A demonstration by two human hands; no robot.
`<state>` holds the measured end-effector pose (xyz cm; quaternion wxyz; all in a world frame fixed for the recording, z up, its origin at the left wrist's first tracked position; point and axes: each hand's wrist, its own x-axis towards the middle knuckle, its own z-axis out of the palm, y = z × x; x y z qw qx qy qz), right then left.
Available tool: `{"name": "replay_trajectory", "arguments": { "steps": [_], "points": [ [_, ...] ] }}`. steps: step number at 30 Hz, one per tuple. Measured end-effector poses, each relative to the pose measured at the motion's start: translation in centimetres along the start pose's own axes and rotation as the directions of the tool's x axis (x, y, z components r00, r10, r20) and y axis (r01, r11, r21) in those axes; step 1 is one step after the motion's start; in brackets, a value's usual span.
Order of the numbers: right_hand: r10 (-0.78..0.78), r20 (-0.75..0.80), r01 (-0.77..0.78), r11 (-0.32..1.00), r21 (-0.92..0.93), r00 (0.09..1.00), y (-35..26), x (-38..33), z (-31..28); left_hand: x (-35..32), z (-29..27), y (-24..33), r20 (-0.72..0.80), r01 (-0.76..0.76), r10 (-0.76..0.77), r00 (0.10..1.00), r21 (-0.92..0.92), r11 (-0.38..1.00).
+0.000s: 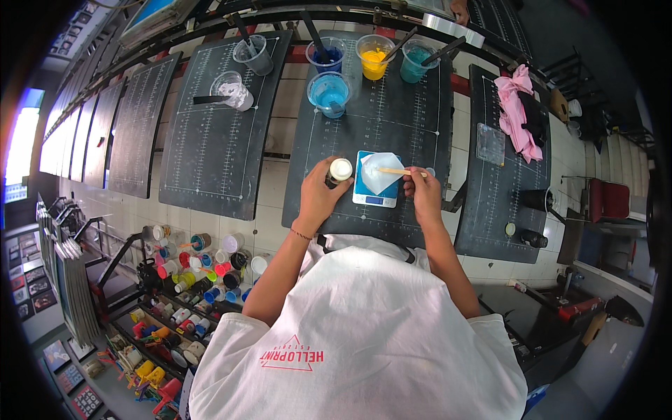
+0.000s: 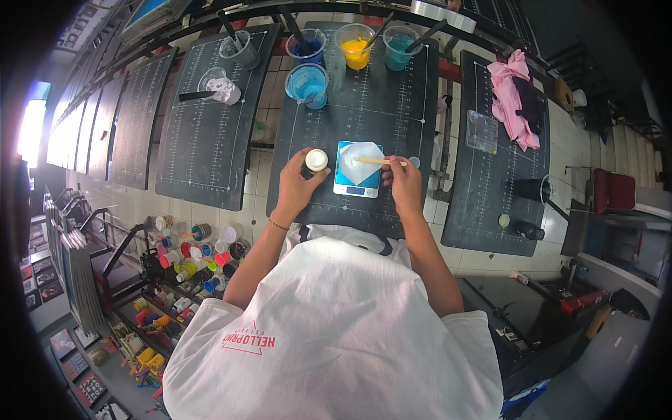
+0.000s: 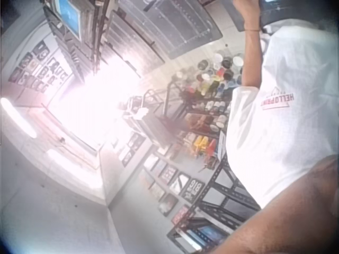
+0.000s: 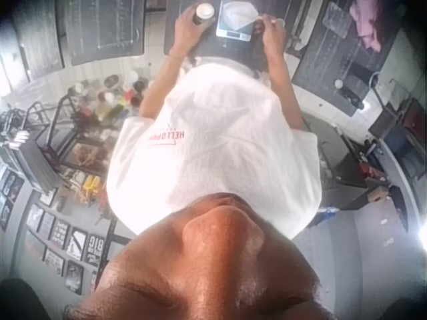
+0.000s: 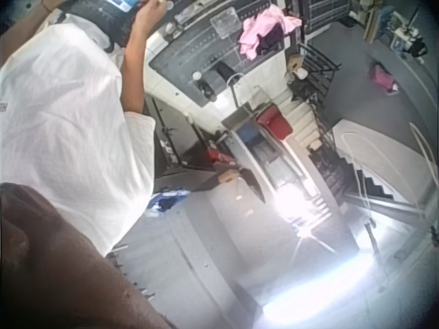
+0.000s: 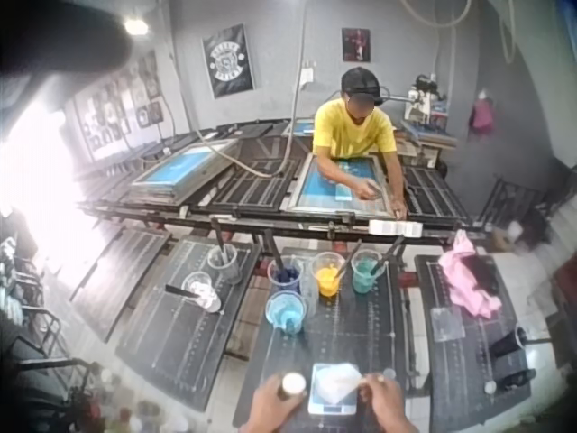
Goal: The person pours paint from a bottle into a cup on a scale, adds liquid from a smaller bottle, and then stirs the mixture with a stick in a larger container.
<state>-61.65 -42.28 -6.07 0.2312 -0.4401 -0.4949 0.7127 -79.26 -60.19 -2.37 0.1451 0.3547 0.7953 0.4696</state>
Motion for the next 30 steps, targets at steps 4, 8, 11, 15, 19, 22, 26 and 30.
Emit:
{"name": "replay_trajectory", "arguments": {
  "steps": [4,8,11,15,19,22,26,30],
  "points": [
    [-0.003,0.004,0.003,1.0,0.003,1.0,-0.5,-0.2,-0.2,0.0,0.0,0.4,0.002,0.004,-0.004,1.0,-0.011,1.0],
    [0.003,-0.007,-0.003,1.0,0.002,1.0,-0.9,-0.3,-0.3,0.0,0.0,0.5,0.004,-0.005,0.005,1.0,-0.012,1.0],
    [0.001,-0.007,-0.001,1.0,0.003,1.0,-1.1,-0.5,-0.3,0.0,0.0,0.4,0.009,-0.009,0.009,1.0,0.001,1.0],
    [-0.003,-0.008,0.003,1.0,0.005,1.0,-1.4,-0.5,-0.3,0.1,0.1,0.3,0.014,-0.016,0.016,1.0,0.012,1.0],
    [-0.006,0.001,0.006,0.999,0.041,1.0,-2.0,-0.7,-0.2,0.1,0.2,0.2,0.005,-0.041,0.041,0.999,0.026,0.999],
    [-0.028,0.023,0.026,0.997,0.072,0.999,-3.7,-1.4,0.5,0.3,0.2,0.6,0.008,-0.049,0.049,0.999,0.003,0.999],
    [-0.128,0.09,0.125,0.991,0.038,0.988,-6.7,-3.1,2.6,0.4,0.3,0.8,0.023,-0.024,0.024,0.999,-0.021,0.999],
    [-0.319,0.163,0.348,0.917,-0.197,0.934,-8.6,-5.2,5.3,0.5,0.4,0.9,0.023,-0.05,0.051,0.998,-0.045,0.998]
  ]
}}
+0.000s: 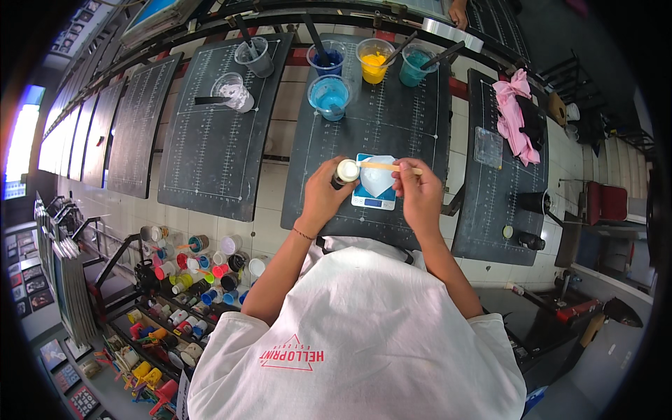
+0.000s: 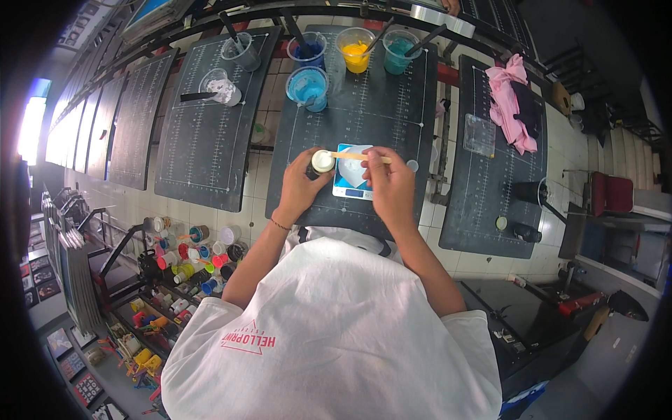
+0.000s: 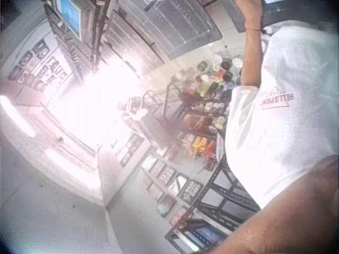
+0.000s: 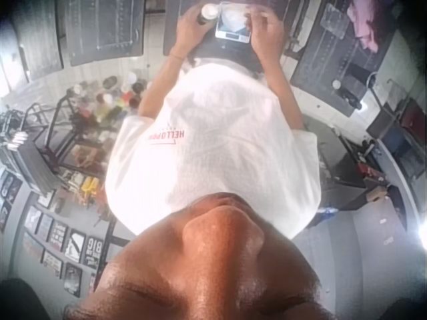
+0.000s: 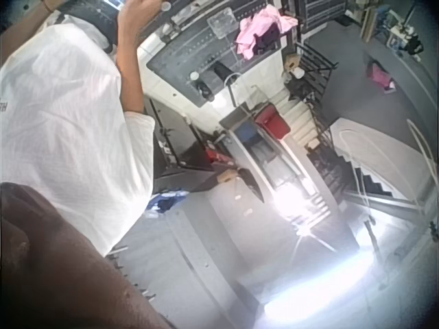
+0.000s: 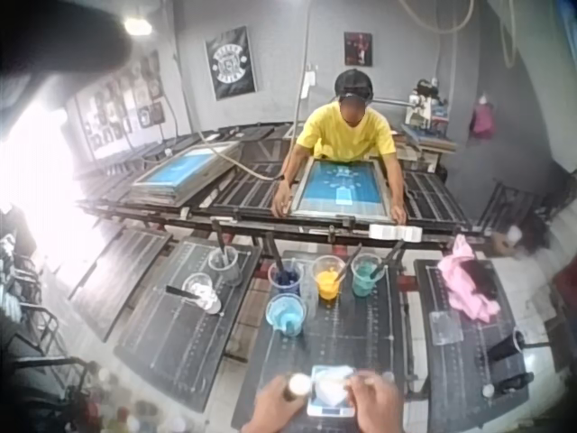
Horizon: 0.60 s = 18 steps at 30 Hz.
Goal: The person pours paint from a bottle into a cup on a scale, adds liquid from a smaller bottle, and then stirs the mixture with a stick in a larger container.
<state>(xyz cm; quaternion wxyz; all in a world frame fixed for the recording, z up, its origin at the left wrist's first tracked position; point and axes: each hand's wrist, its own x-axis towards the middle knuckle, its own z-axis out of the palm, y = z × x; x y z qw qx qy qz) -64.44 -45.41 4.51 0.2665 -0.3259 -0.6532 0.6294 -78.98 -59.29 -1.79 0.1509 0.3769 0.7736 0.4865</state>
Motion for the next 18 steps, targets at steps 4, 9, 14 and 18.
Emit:
{"name": "replay_trajectory", "arguments": {
  "steps": [4,9,14,18],
  "points": [
    [-0.402,0.187,0.443,0.804,-0.397,0.896,-0.8,-0.4,0.7,0.1,-0.2,0.5,0.015,0.026,-0.026,1.0,-0.023,0.999],
    [-0.448,0.158,0.473,0.793,-0.384,0.88,-0.7,-0.4,0.4,0.0,0.0,0.1,0.0,0.053,-0.053,0.999,-0.048,0.997],
    [0.006,-0.102,-0.003,0.999,0.035,0.995,1.1,0.1,-1.3,-0.2,0.3,-1.8,-0.037,0.139,-0.141,0.989,-0.052,0.989],
    [0.141,-0.083,-0.125,0.978,0.169,0.987,3.0,0.5,-2.6,-0.4,0.5,-3.5,-0.057,0.179,-0.178,0.982,0.025,0.983]
  ]
}}
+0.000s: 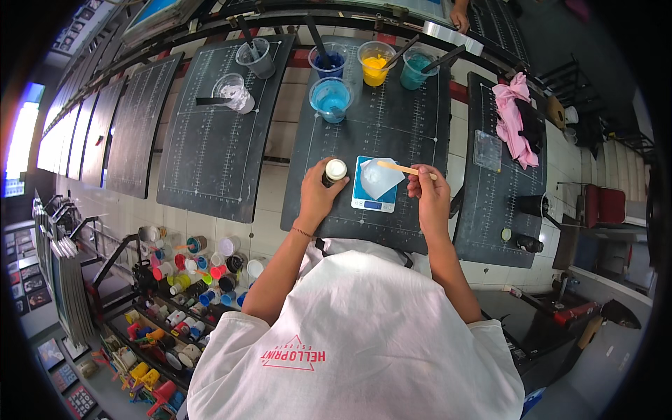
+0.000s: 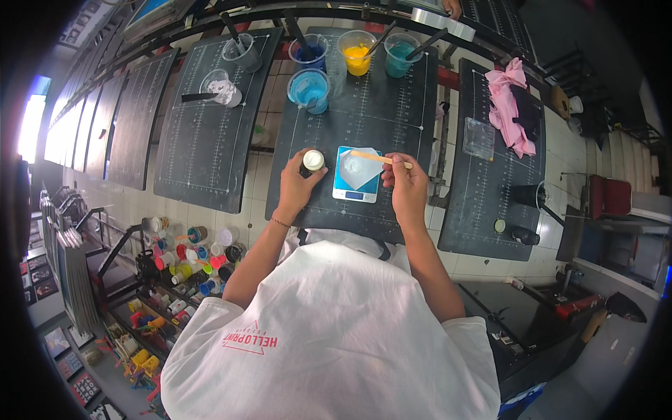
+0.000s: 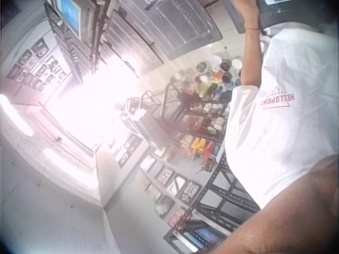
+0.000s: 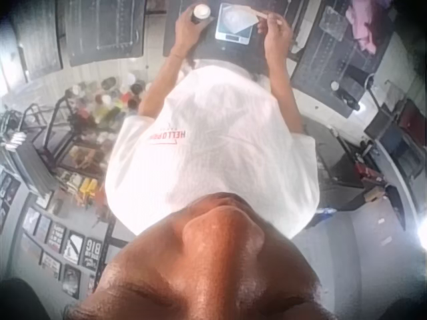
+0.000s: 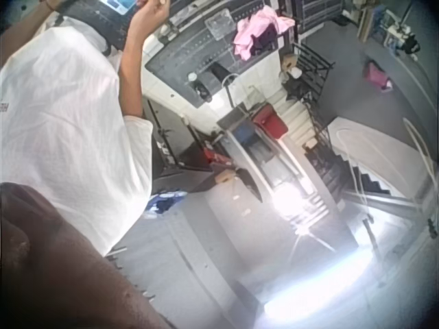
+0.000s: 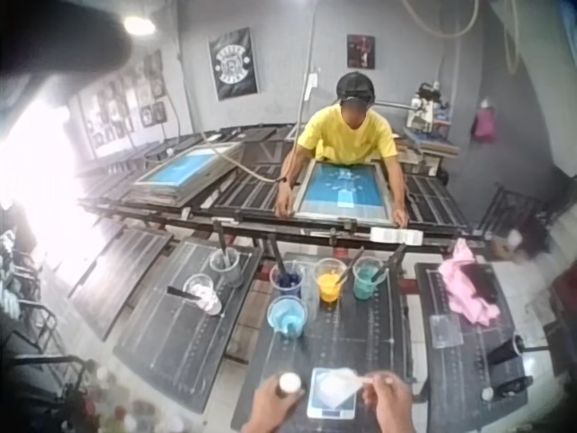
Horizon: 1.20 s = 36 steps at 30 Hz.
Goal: The person pours paint from a bottle into a cup on a scale, adds liquid from a smaller bottle, and then stirs the mixture with a stick in a larger container.
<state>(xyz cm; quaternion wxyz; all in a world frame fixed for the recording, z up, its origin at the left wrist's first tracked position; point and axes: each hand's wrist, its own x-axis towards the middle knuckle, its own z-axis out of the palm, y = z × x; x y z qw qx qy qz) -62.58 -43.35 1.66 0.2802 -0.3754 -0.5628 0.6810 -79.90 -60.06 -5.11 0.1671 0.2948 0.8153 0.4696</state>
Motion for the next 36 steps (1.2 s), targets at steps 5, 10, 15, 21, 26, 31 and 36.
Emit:
{"name": "replay_trajectory", "arguments": {
  "steps": [5,10,15,21,26,31,36],
  "points": [
    [-0.026,0.148,0.038,0.996,-0.082,0.989,-0.7,0.7,3.0,0.2,0.2,-0.8,-0.013,-0.018,0.018,1.0,0.053,0.998],
    [-0.158,0.28,0.251,0.908,-0.336,0.947,-1.2,1.9,6.3,0.8,0.1,-0.3,-0.022,0.01,-0.011,1.0,-0.014,1.0],
    [-0.333,0.455,0.542,0.692,-0.477,0.826,-1.3,3.2,8.4,1.5,0.2,-0.3,-0.051,-0.022,0.021,0.998,-0.009,1.0],
    [-0.194,0.563,0.533,0.655,-0.535,0.803,-0.8,5.3,9.7,1.9,-0.1,0.6,-0.016,0.056,-0.056,0.998,0.027,0.998],
    [-0.061,0.492,0.349,0.779,-0.52,0.868,-2.9,5.5,8.6,2.0,0.3,-1.1,-0.083,0.005,0.001,0.997,0.067,0.998],
    [-0.074,0.539,0.374,0.798,-0.473,0.839,-2.4,6.0,7.6,1.9,0.6,-1.2,-0.086,0.003,0.003,0.996,0.071,0.997],
    [-0.066,0.356,0.273,0.776,-0.569,0.932,-3.5,5.4,8.4,1.9,0.5,-1.3,-0.077,0.019,-0.014,0.997,0.066,0.998]
  ]
}}
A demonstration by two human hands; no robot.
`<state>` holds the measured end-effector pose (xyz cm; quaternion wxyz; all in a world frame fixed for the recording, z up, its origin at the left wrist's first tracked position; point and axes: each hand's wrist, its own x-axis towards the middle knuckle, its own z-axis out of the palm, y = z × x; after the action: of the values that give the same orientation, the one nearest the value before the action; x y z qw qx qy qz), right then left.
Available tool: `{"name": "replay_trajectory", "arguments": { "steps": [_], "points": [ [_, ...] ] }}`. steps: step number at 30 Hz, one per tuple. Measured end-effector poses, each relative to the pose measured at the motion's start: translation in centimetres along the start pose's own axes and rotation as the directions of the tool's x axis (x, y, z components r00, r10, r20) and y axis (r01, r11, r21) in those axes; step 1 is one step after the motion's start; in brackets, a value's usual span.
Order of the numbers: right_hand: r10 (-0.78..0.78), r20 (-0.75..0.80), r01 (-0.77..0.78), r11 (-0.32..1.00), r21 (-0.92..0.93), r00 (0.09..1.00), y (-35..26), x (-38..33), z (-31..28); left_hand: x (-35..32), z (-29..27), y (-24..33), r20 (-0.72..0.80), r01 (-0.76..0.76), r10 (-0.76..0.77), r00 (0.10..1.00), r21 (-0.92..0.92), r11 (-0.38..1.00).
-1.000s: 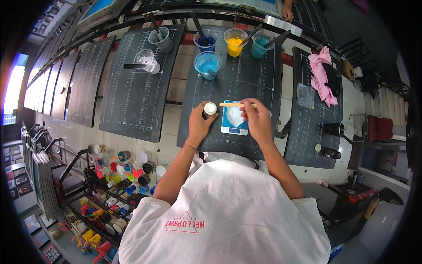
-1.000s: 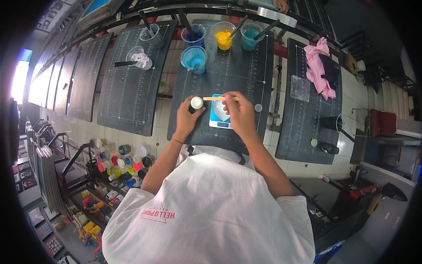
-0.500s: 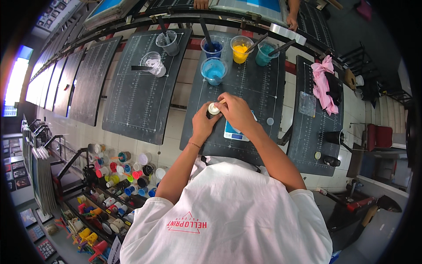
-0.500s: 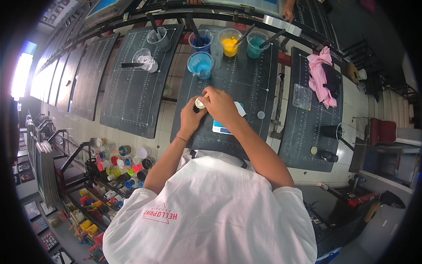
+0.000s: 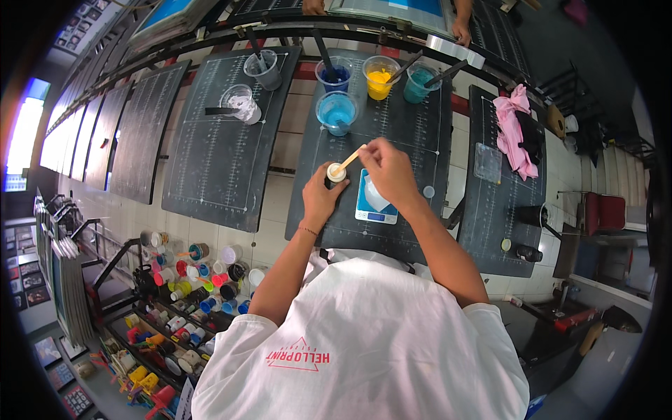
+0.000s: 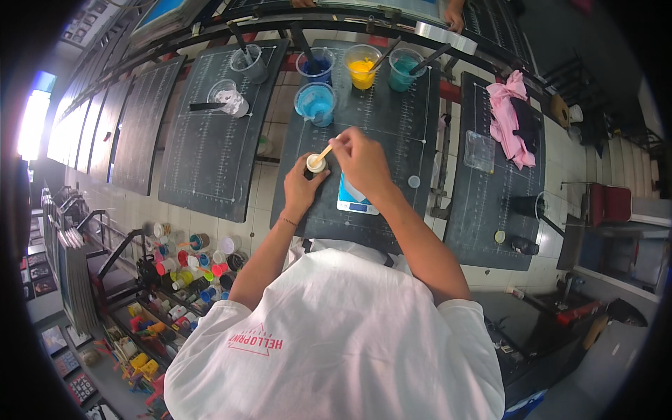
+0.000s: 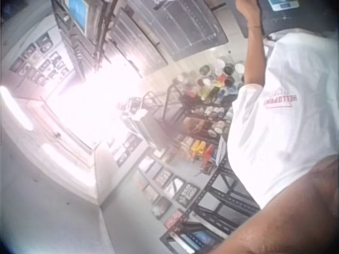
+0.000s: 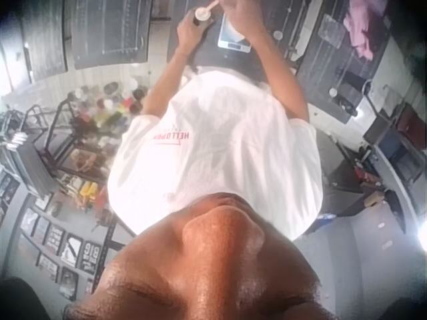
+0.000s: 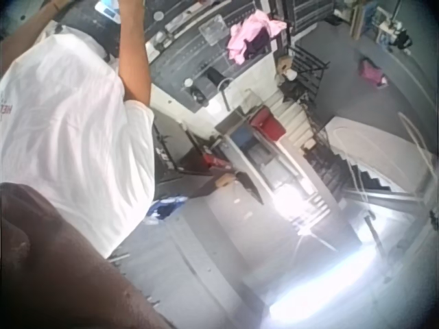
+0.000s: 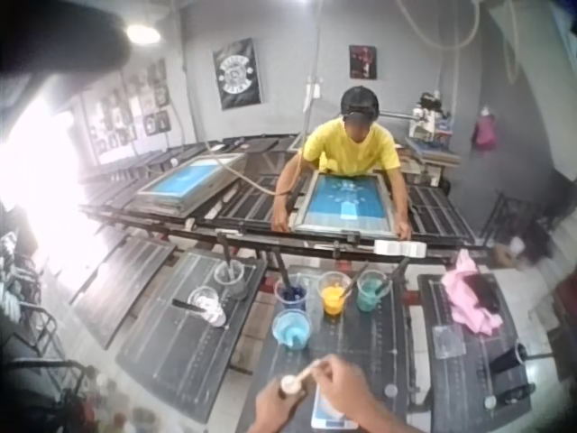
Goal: The person pours paint from a bottle into a cup on a scale, adds liquid from a smaller bottle, and then stirs the mixture with a stick in a larger container.
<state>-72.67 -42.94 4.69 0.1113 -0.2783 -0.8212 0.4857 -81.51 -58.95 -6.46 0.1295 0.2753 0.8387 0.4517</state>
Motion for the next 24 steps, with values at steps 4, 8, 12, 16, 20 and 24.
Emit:
{"name": "replay_trajectory", "arguments": {
  "steps": [4,8,12,16,20,24],
  "points": [
    [0.144,-0.102,-0.143,0.99,0.012,0.984,2.6,0.9,1.4,-0.1,0.2,0.2,-0.008,0.002,-0.002,1.0,-0.016,1.0],
    [-0.022,0.08,0.015,0.997,0.079,0.997,3.8,1.9,2.6,-0.1,-0.3,1.0,0.018,0.04,-0.04,0.999,-0.001,0.999],
    [-0.287,0.007,0.287,0.956,-0.061,0.958,1.4,0.6,2.9,-0.1,-0.1,0.4,0.011,0.029,-0.029,1.0,-0.004,1.0],
    [-0.342,0.059,0.347,0.923,-0.167,0.938,2.3,0.6,3.8,0.1,-0.2,0.5,0.03,0.034,-0.033,0.999,-0.025,0.999],
    [-0.246,0.096,0.255,0.963,-0.091,0.964,1.2,0.4,2.0,-0.1,-0.4,0.5,0.044,0.025,-0.024,0.999,-0.01,1.0],
    [-0.104,-0.014,0.103,0.993,-0.055,0.994,2.6,-0.4,-3.0,-1.5,-1.0,0.4,-0.043,-0.043,0.043,0.998,0.001,0.999]
  ]
}}
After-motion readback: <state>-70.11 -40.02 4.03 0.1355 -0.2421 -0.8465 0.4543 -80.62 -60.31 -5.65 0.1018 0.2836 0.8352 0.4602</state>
